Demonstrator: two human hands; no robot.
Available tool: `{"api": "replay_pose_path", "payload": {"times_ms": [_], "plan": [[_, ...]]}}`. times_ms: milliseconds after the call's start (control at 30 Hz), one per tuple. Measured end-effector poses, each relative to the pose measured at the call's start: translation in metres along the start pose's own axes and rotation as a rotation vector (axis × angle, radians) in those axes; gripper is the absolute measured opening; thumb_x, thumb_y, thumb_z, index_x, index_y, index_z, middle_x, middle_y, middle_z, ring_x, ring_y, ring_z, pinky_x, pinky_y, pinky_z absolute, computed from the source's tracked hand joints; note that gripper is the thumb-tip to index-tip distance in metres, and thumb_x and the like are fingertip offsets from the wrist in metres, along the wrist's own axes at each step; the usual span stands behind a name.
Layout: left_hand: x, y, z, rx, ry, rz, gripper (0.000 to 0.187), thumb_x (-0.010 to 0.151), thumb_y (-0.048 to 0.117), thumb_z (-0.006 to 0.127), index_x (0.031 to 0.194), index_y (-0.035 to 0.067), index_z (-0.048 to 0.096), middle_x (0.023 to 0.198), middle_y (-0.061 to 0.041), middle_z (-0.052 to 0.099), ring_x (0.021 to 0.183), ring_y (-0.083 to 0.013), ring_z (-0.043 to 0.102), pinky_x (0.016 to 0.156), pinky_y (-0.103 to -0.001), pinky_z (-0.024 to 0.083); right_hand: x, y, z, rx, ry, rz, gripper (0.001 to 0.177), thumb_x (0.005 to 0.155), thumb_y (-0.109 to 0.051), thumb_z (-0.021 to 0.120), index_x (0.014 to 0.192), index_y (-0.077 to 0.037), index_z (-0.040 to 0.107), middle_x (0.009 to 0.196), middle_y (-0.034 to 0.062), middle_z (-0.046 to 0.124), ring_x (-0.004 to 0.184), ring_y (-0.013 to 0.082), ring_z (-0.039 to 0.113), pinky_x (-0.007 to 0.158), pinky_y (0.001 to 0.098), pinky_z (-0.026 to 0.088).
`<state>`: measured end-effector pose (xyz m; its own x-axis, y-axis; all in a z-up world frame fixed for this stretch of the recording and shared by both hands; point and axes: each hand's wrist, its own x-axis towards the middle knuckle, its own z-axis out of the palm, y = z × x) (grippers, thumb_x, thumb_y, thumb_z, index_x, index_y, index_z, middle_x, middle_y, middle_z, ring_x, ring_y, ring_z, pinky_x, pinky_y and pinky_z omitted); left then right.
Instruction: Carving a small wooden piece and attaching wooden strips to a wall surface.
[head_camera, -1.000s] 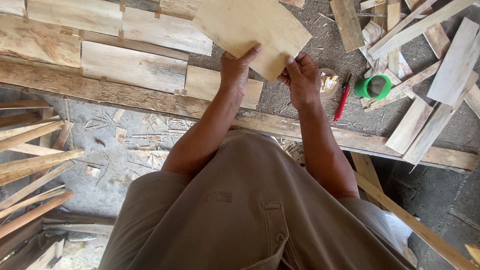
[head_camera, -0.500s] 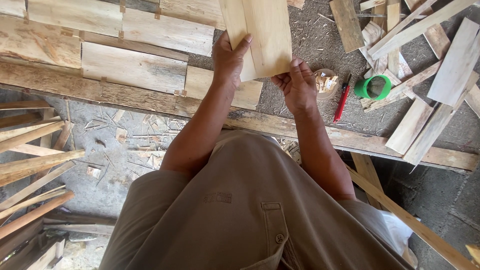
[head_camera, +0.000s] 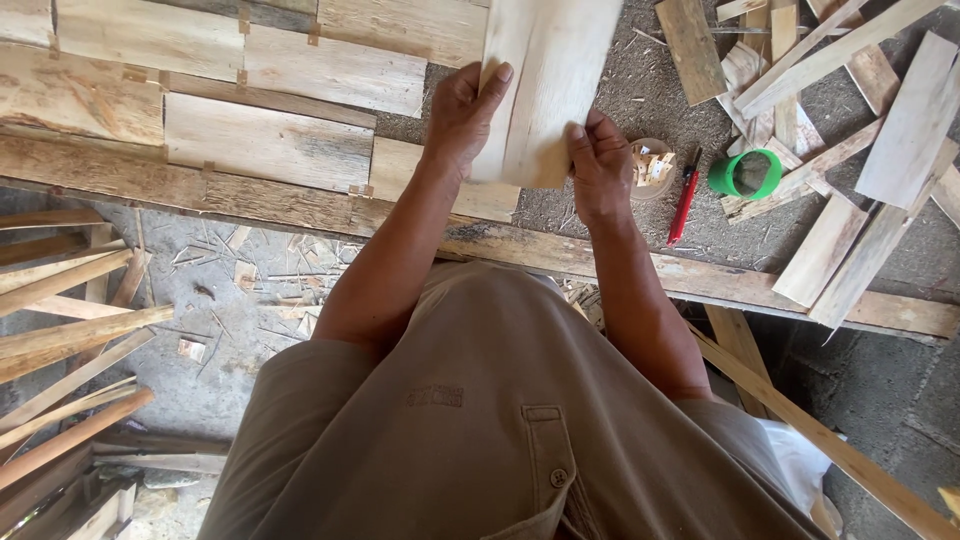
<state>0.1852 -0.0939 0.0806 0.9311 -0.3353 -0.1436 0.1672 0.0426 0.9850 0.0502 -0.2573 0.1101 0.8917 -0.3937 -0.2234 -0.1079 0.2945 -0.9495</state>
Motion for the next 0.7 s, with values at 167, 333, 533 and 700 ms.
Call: {"api": "replay_pose_path", "payload": {"times_ms": [167,333,533,700], "plan": [[0.01,0.023,0.001,-0.114,0.128,-0.013,0.033,0.091,0.049,0.075,0.082,0.018,0.068,0.071,0.004,0.065,0.063,-0.0077,0.057,0.054,-0.026,0.05,-0.002,0.018,-0.01,-0.096,-0.003,-0.042,0.019,0.11,-0.008,0.059,0.122,-0.002,0.071,0.091,0.0036,0.073,0.072,0.0065,0.061,0.064,0.0231,0.053],[0.016,0.018,-0.001,-0.366,0.01,-0.155,0.036,0.09,0.045,0.077,0.101,0.011,0.077,0.097,-0.005,0.08,0.1,-0.0139,0.073,0.089,-0.036,0.06,-0.007,0.002,-0.003,-0.064,0.011,0.063,0.026,0.107,-0.007,0.054,0.127,-0.004,0.07,0.105,0.011,0.077,0.087,0.0136,0.073,0.083,0.0312,0.065],[0.004,0.05,0.009,-0.65,-0.235,-0.287,0.041,0.084,0.044,0.081,0.106,0.01,0.073,0.099,-0.008,0.078,0.096,-0.02,0.076,0.085,-0.044,0.065,-0.005,0.022,-0.016,0.274,-0.082,0.312,0.027,0.106,-0.009,0.056,0.13,-0.001,0.067,0.119,0.0153,0.075,0.107,0.0205,0.073,0.099,0.0357,0.061],[0.009,0.027,0.006,-0.691,-0.302,-0.347,0.04,0.091,0.043,0.082,0.107,0.007,0.074,0.09,-0.008,0.074,0.085,-0.0201,0.071,0.079,-0.042,0.063,-0.008,0.03,-0.023,0.415,-0.126,0.402,0.029,0.105,-0.008,0.058,0.132,-0.002,0.066,0.12,0.0154,0.075,0.108,0.0217,0.072,0.098,0.0364,0.059]]}}
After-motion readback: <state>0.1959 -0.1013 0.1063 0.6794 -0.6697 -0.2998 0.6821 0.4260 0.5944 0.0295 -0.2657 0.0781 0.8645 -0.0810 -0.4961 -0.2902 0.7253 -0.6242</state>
